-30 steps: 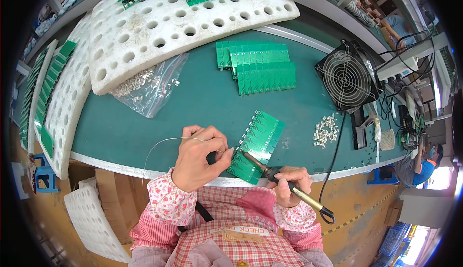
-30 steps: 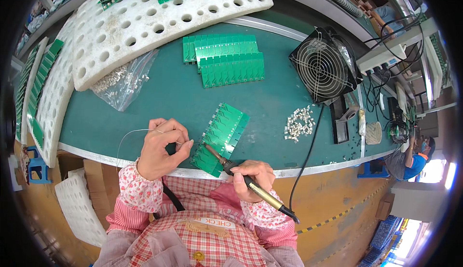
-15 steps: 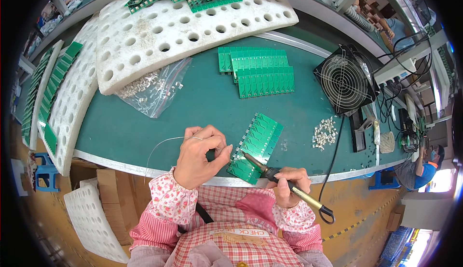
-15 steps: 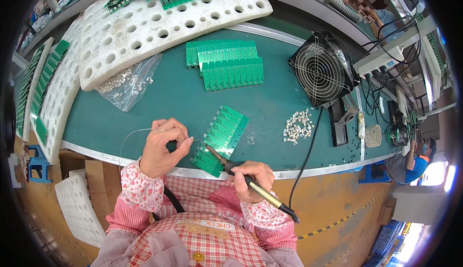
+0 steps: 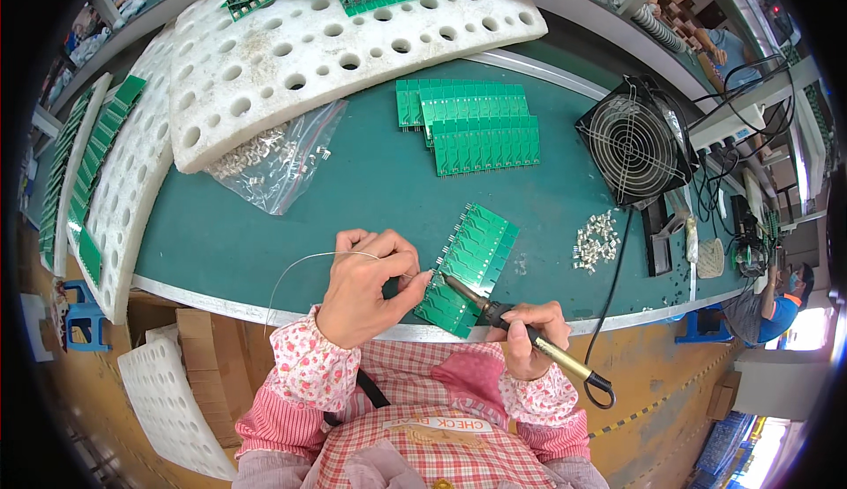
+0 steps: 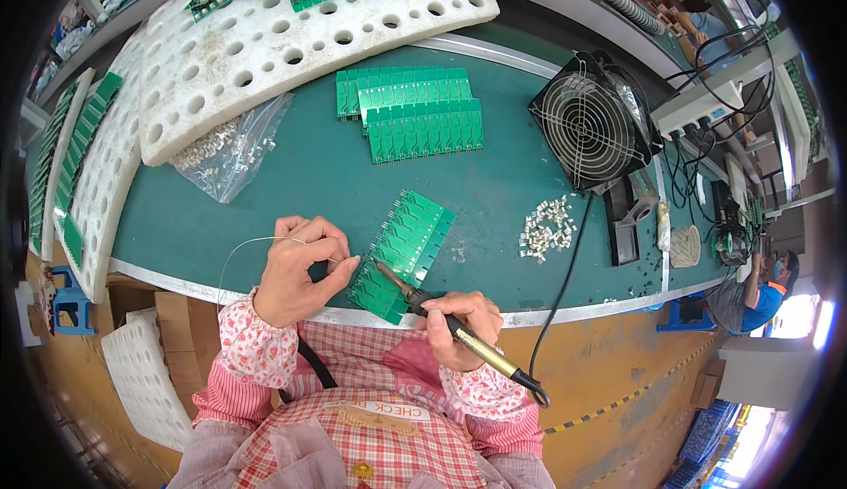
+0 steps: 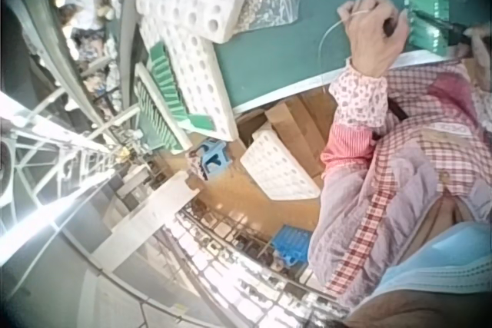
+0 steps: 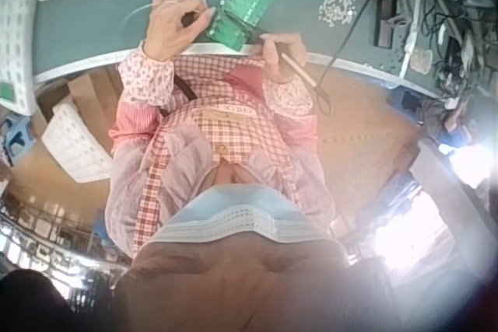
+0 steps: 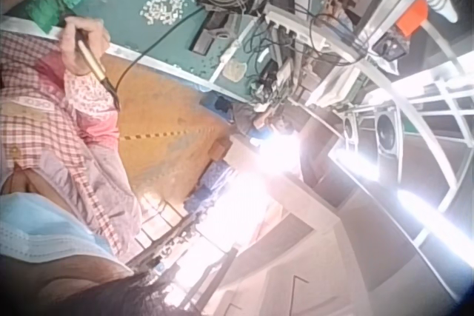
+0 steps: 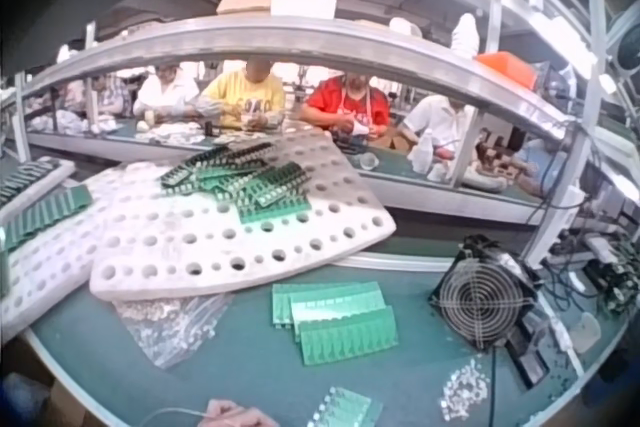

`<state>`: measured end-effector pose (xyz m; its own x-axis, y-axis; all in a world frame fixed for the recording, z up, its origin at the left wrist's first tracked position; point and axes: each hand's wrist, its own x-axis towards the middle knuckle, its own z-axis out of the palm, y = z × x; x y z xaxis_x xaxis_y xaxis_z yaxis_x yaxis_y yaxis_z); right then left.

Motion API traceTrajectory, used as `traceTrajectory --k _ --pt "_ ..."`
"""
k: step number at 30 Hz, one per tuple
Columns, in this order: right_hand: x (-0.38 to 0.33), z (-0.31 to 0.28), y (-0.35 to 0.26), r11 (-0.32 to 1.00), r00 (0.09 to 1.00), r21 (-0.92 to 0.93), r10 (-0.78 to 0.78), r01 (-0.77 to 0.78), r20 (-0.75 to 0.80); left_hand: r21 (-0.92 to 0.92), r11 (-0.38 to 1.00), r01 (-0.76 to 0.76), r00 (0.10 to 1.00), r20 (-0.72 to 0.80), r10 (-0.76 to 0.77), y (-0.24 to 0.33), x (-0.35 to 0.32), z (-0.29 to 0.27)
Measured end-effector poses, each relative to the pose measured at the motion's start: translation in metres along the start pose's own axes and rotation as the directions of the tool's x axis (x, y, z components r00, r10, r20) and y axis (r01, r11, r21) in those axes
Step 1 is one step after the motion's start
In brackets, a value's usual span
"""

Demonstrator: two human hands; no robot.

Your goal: The person solders connections on electronic circuit board strips using a soldering iron and soldering wire.

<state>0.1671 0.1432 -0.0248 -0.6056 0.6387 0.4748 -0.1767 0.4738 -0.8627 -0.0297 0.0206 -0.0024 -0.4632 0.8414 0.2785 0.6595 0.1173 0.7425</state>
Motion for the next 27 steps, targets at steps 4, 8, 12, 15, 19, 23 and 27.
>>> traceTrajectory --k 4,8,12,15,19,23,27 --pt "0.0 0.0 0.001 1.0 1.0 0.004 -0.01 0.01 0.011 0.003 1.0 0.009 1.0 0.006 -0.009 0.0 0.0 0.0" --pt "0.001 -0.002 -0.003 0.999 0.997 -0.037 0.017 -0.014 0.081 0.02 1.0 -0.003 1.0 -0.018 0.004 -0.001 -0.001 0.001" --pt "-0.001 -0.002 -0.006 0.989 0.989 0.032 0.146 -0.146 0.001 0.034 0.999 -0.019 1.0 -0.017 0.019 -0.001 -0.001 0.002" --pt "0.001 -0.001 -0.009 0.987 0.987 0.022 0.158 -0.158 0.0 0.038 0.999 -0.018 1.0 -0.006 0.019 -0.001 -0.002 0.0" --pt "-0.004 0.0 -0.006 0.993 0.991 0.052 0.11 -0.106 -0.075 -0.051 0.999 -0.003 0.999 -0.054 0.0 -0.001 -0.004 -0.001" --pt "-0.009 -0.001 -0.007 0.97 0.98 0.214 0.149 -0.119 -0.133 -0.088 0.996 -0.016 0.999 -0.053 0.011 -0.003 -0.004 -0.001" --pt "-0.014 -0.001 -0.009 0.967 0.986 0.216 0.152 -0.134 -0.067 -0.087 0.996 -0.025 0.999 -0.027 0.023 -0.005 -0.005 -0.002"
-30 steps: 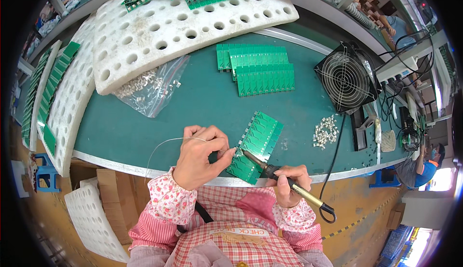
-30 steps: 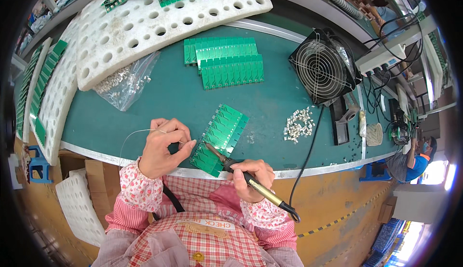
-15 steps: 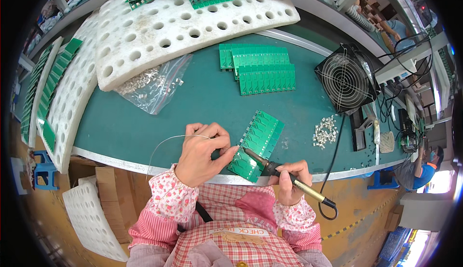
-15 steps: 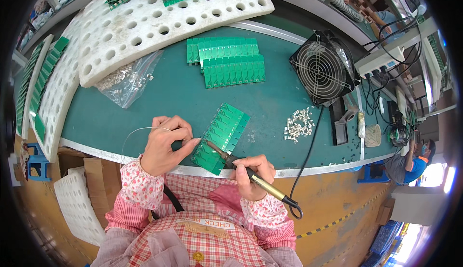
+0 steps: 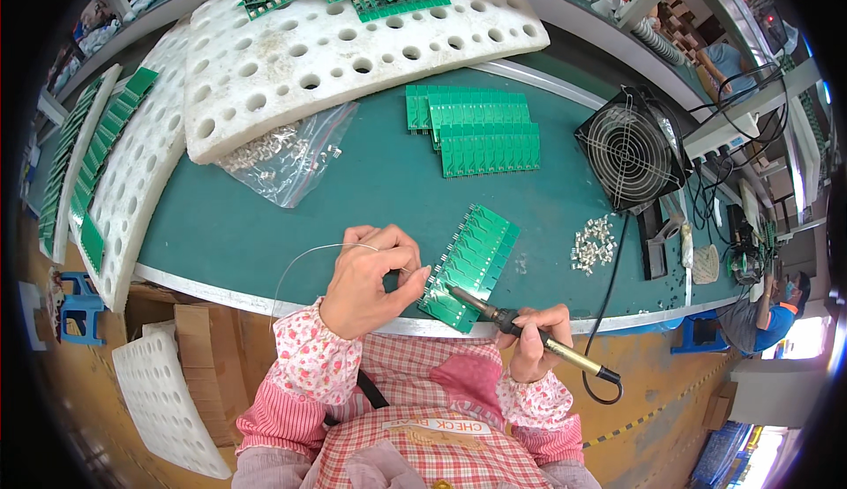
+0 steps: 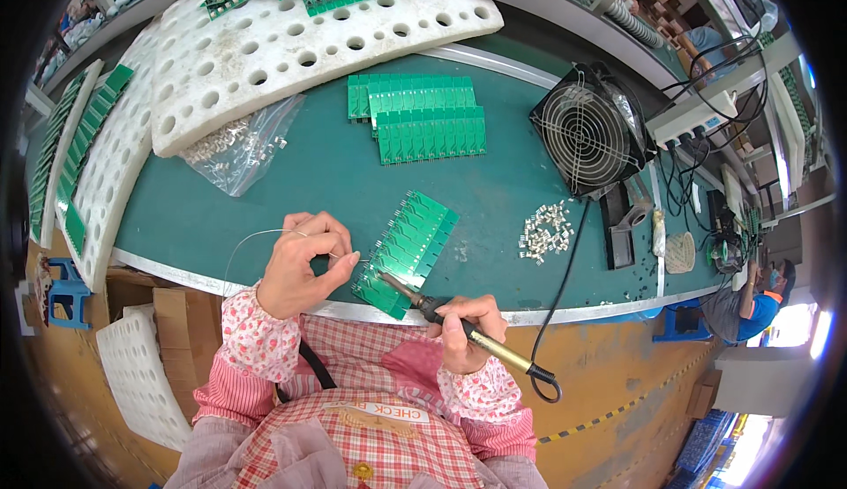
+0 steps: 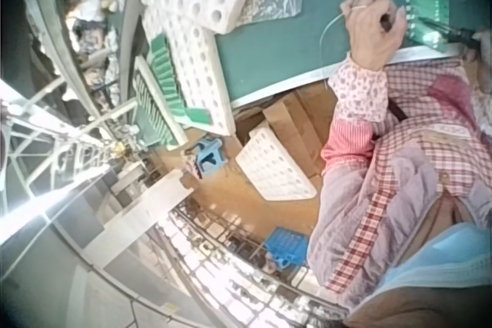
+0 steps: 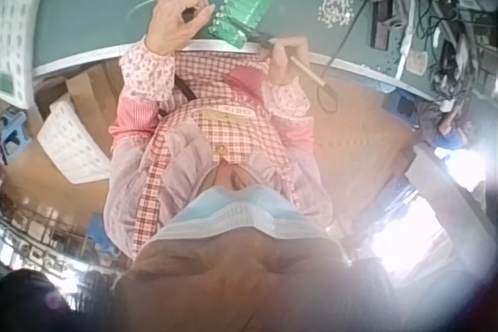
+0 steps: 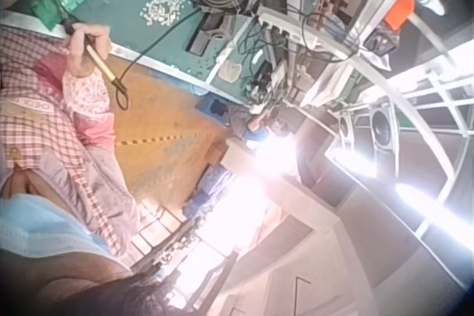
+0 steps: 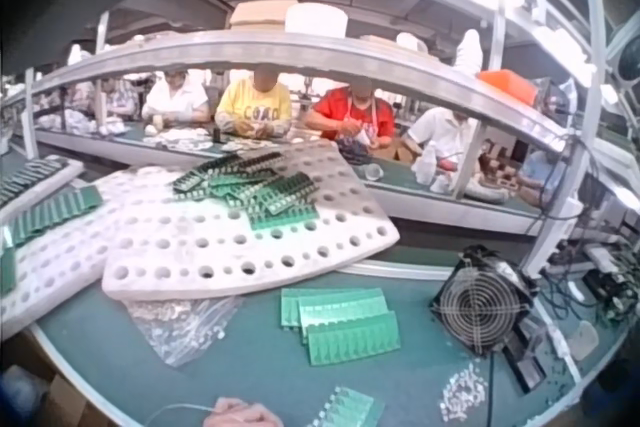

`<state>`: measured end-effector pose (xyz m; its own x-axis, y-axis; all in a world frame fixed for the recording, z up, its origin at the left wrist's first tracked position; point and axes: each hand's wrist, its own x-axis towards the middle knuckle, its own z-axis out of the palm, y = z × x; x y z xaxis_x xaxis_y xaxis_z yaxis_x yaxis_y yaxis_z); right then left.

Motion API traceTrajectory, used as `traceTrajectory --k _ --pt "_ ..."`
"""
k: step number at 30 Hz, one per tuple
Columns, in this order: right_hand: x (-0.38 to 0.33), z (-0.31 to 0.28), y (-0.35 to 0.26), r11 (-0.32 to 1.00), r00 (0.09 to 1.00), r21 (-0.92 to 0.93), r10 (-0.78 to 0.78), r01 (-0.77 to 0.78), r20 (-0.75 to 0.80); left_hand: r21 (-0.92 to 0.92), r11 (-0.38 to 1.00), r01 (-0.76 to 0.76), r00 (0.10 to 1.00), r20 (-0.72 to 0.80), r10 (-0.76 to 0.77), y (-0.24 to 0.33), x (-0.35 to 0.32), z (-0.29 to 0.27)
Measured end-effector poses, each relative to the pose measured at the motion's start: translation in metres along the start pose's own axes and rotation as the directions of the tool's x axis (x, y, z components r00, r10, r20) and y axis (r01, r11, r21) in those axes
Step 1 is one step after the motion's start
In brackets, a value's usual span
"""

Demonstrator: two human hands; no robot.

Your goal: The person solders connections on electronic circuit board strips using a soldering iron and soldering wire.

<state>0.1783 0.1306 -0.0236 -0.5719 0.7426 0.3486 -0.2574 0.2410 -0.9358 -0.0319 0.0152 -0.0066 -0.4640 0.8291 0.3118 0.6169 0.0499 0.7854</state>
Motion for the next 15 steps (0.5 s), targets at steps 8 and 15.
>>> traceTrajectory --k 8,15 --pt "0.003 0.0011 0.0047 0.996 0.997 -0.06 -0.059 0.062 0.052 0.0 1.0 0.011 0.999 0.05 -0.011 0.0018 0.0004 -0.0024" --pt "0.0062 0.001 0.0074 0.982 0.984 -0.106 -0.142 0.153 0.106 0.035 0.999 -0.004 0.997 0.071 0.001 0.002 0.0011 -0.002"
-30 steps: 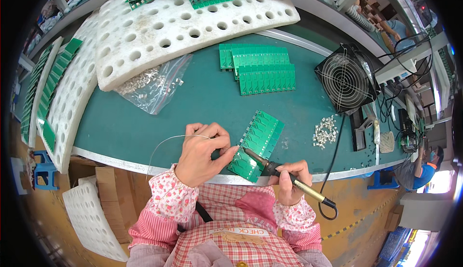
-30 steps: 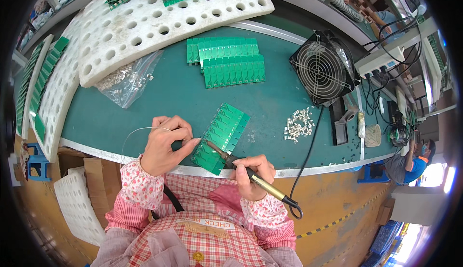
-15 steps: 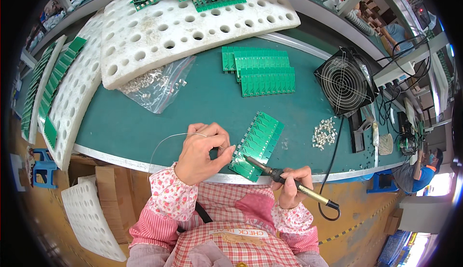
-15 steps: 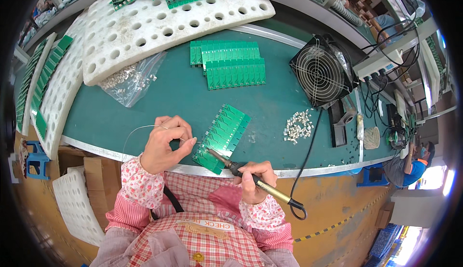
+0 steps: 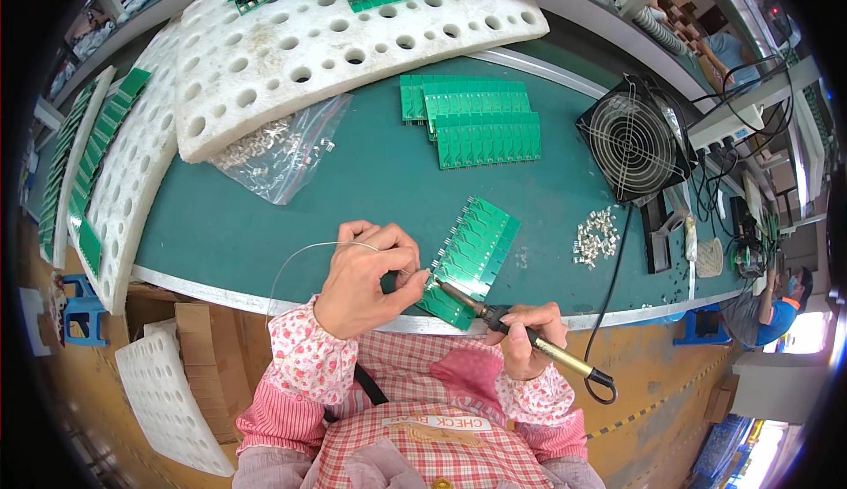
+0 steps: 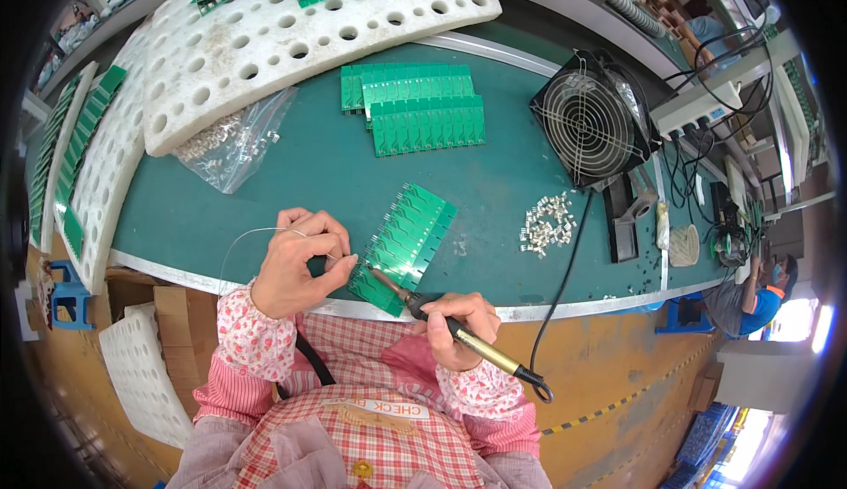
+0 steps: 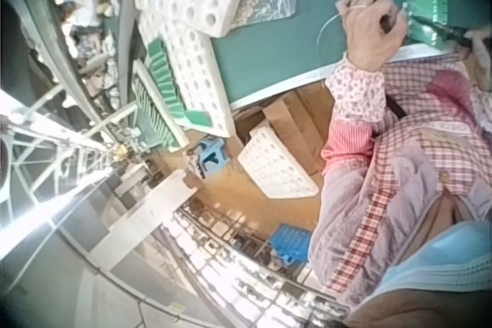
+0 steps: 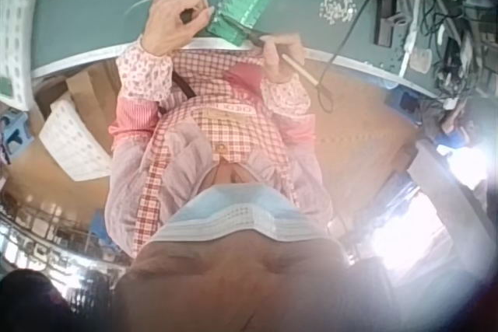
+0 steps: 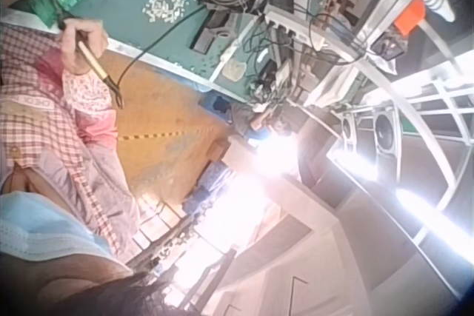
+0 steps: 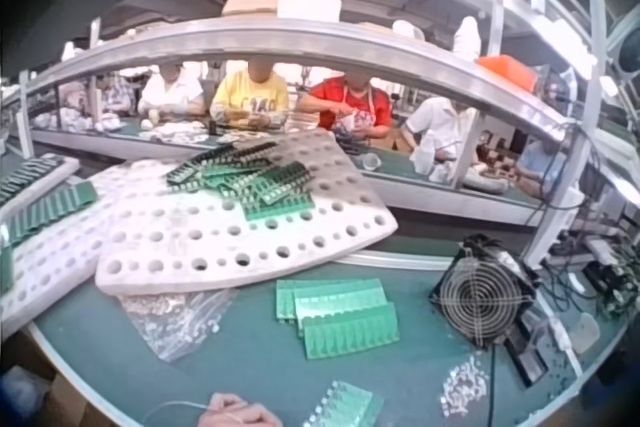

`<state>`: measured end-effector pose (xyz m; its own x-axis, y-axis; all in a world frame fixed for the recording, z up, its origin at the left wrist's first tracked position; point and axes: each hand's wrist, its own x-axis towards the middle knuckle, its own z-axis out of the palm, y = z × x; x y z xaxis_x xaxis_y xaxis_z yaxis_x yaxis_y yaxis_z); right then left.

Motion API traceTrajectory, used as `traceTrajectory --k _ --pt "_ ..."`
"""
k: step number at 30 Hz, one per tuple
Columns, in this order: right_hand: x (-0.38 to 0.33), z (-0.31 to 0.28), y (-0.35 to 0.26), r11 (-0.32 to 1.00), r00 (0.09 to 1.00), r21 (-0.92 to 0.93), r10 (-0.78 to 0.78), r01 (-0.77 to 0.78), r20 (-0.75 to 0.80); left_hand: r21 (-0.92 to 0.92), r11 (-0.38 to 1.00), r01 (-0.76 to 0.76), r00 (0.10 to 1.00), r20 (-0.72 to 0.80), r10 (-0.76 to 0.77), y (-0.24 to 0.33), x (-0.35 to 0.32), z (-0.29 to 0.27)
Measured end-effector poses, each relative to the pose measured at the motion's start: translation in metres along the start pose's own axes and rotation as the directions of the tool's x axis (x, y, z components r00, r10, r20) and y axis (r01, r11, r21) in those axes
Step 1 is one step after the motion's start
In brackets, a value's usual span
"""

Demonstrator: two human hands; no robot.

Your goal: The person solders connections on electronic circuit board strips using a soldering iron and soldering wire.

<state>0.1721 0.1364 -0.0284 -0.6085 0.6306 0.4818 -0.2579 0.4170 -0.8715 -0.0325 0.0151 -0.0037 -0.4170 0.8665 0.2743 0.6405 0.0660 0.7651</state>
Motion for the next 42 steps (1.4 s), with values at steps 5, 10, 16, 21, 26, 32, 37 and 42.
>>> traceTrajectory --k 5,10,16,21,26,32,37,42 --pt "0.0006 0.0015 -0.0013 1.0 1.0 0.02 0.006 -0.005 -0.014 0.004 1.0 -0.007 1.0 -0.007 0.008 -0.0013 -0.0005 0.0009" --pt "0.0017 0.0024 -0.001 1.0 1.0 -0.008 -0.03 0.03 -0.005 -0.003 1.0 -0.008 1.0 0.006 0.008 -0.0009 -0.0005 0.0" --pt "0.0028 0.0011 -0.0026 0.999 0.999 -0.03 -0.028 0.029 0.025 -0.006 1.0 -0.013 1.0 0.008 0.013 -0.0001 -0.0003 -0.0008" --pt "0.002 0.0018 -0.0014 0.999 0.999 -0.035 -0.031 0.032 0.017 0.003 1.0 -0.015 1.0 0.012 0.015 -0.0002 -0.0002 0.0004" --pt "0.0018 0.0014 -0.0001 0.998 0.999 -0.042 -0.039 0.04 0.016 0.016 1.0 -0.006 1.0 -0.009 0.006 -0.0003 0.0 0.0013" --pt "-0.0005 0.0012 0.0005 1.0 1.0 -0.004 -0.012 0.012 0.002 -0.002 1.0 0.002 1.0 -0.004 -0.002 -0.0015 -0.0012 0.0005" --pt "-0.0048 0.0017 -0.0028 0.993 0.991 0.08 0.09 -0.082 -0.099 -0.01 1.0 0.001 1.0 -0.02 -0.001 -0.0013 -0.0008 0.0017" --pt "-0.0009 0.002 -0.0008 1.0 0.999 0.004 0.023 -0.023 -0.022 0.019 1.0 -0.02 0.999 -0.032 0.02 -0.0006 -0.0006 0.0029"
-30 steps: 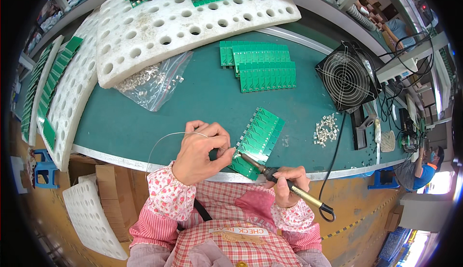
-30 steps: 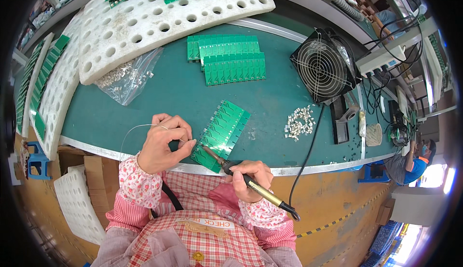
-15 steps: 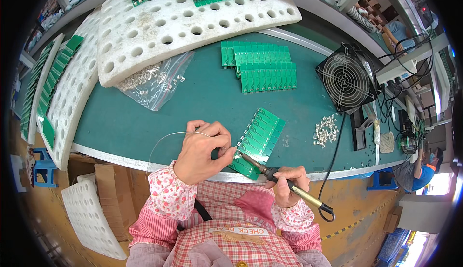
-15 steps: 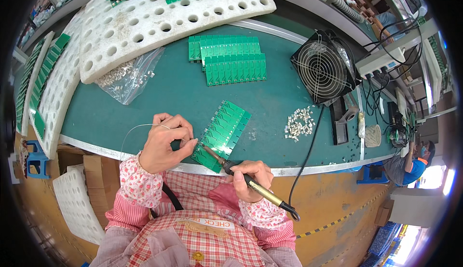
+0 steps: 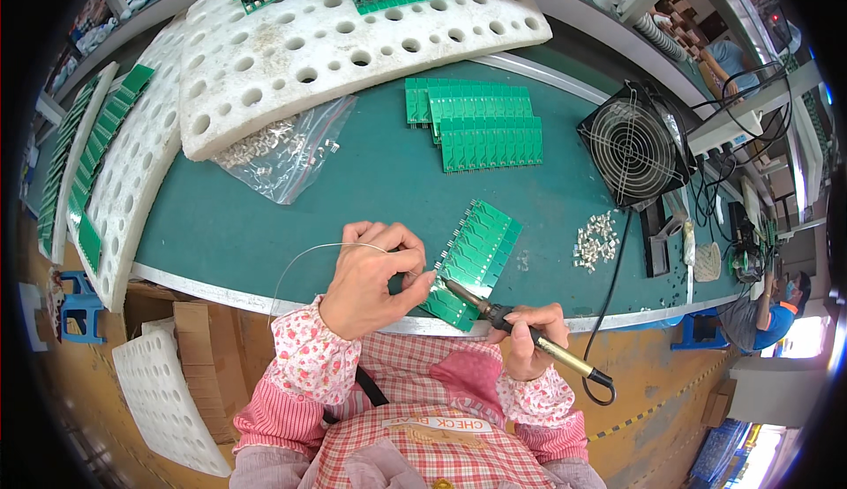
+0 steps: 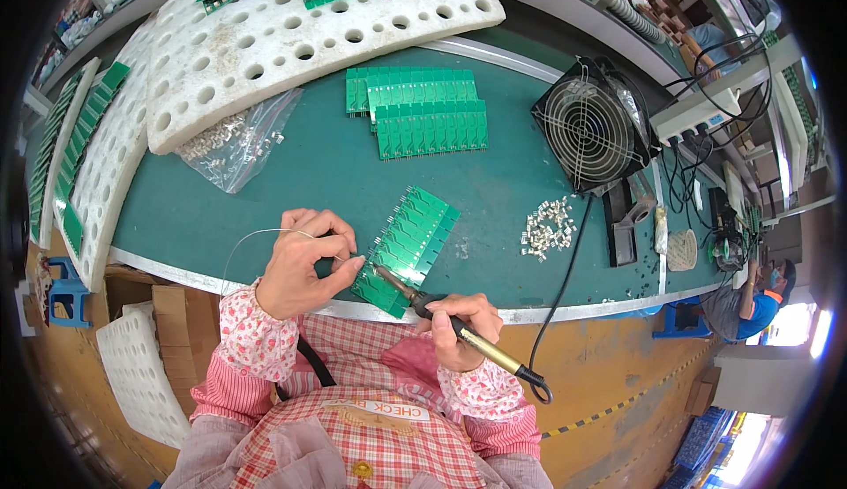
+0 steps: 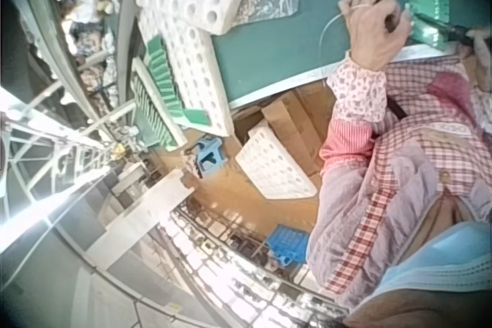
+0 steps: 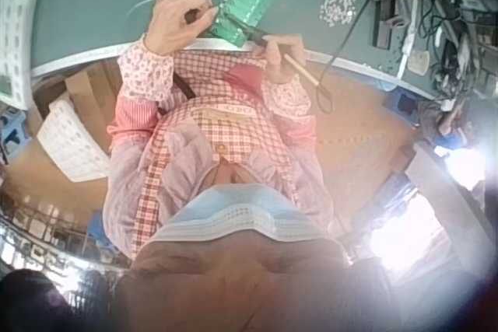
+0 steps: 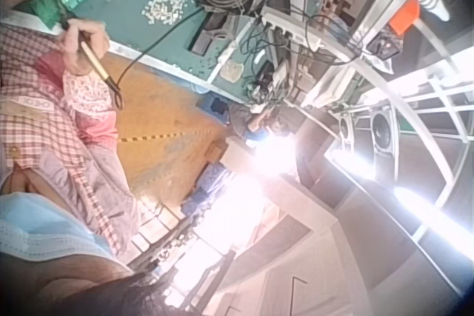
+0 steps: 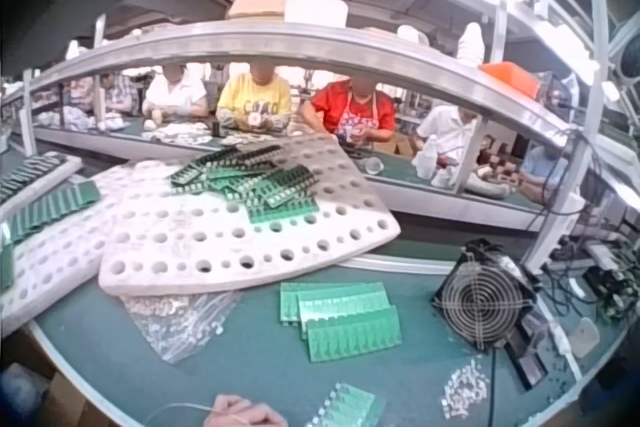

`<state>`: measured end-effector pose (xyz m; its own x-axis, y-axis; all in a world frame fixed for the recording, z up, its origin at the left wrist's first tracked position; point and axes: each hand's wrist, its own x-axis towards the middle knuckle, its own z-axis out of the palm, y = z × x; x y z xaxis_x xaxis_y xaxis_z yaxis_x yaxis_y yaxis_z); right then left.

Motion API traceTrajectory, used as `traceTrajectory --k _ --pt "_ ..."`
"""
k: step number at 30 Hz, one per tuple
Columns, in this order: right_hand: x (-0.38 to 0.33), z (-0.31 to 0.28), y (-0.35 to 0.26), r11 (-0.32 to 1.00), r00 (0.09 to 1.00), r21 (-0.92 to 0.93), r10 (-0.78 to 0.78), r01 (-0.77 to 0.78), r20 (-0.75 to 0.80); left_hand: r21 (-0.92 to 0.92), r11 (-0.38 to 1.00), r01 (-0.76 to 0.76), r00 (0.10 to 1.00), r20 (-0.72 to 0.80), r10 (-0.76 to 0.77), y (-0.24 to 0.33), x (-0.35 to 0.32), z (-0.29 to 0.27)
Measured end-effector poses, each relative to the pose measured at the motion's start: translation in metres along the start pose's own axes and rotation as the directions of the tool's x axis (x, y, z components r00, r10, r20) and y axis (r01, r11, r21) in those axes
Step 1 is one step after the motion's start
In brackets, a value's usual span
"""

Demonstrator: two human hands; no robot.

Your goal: The person solders connections on electronic circuit board strips using a soldering iron and soldering wire.

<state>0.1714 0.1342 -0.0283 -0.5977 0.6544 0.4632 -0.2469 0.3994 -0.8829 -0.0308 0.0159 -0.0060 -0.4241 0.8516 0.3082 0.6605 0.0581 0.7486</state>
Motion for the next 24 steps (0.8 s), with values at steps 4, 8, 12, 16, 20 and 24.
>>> traceTrajectory --k 4,8,12,16,20,24 --pt "0.0004 0.0005 -0.0011 1.0 1.0 -0.011 0.014 -0.014 0.012 0.038 0.999 -0.008 1.0 0.02 0.007 -0.0004 0.0005 0.0007" --pt "0.0012 -0.0012 0.0003 1.0 0.999 -0.026 0.002 -0.001 0.032 0.056 0.998 -0.002 1.0 0.009 0.002 0.0005 0.0009 0.0019" --pt "0.0016 -0.0014 0.0001 1.0 0.999 -0.014 -0.008 0.009 0.04 0.053 0.999 0.005 1.0 0.001 -0.005 0.0 0.0002 0.0022" --pt "0.0023 -0.0015 -0.0019 1.0 0.999 -0.003 0.011 -0.011 0.042 0.051 0.999 -0.009 1.0 0.007 0.009 0.0002 0.001 0.0017" --pt "0.0019 -0.0005 -0.005 1.0 0.999 0.006 0.026 -0.027 0.042 0.059 0.998 -0.018 1.0 0.018 0.017 0.0014 0.0008 0.0002" --pt "-0.0045 0.0 -0.0078 0.988 0.987 0.043 0.148 -0.146 -0.054 -0.001 1.0 0.003 1.0 0.022 -0.003 -0.0002 -0.0016 -0.0054"
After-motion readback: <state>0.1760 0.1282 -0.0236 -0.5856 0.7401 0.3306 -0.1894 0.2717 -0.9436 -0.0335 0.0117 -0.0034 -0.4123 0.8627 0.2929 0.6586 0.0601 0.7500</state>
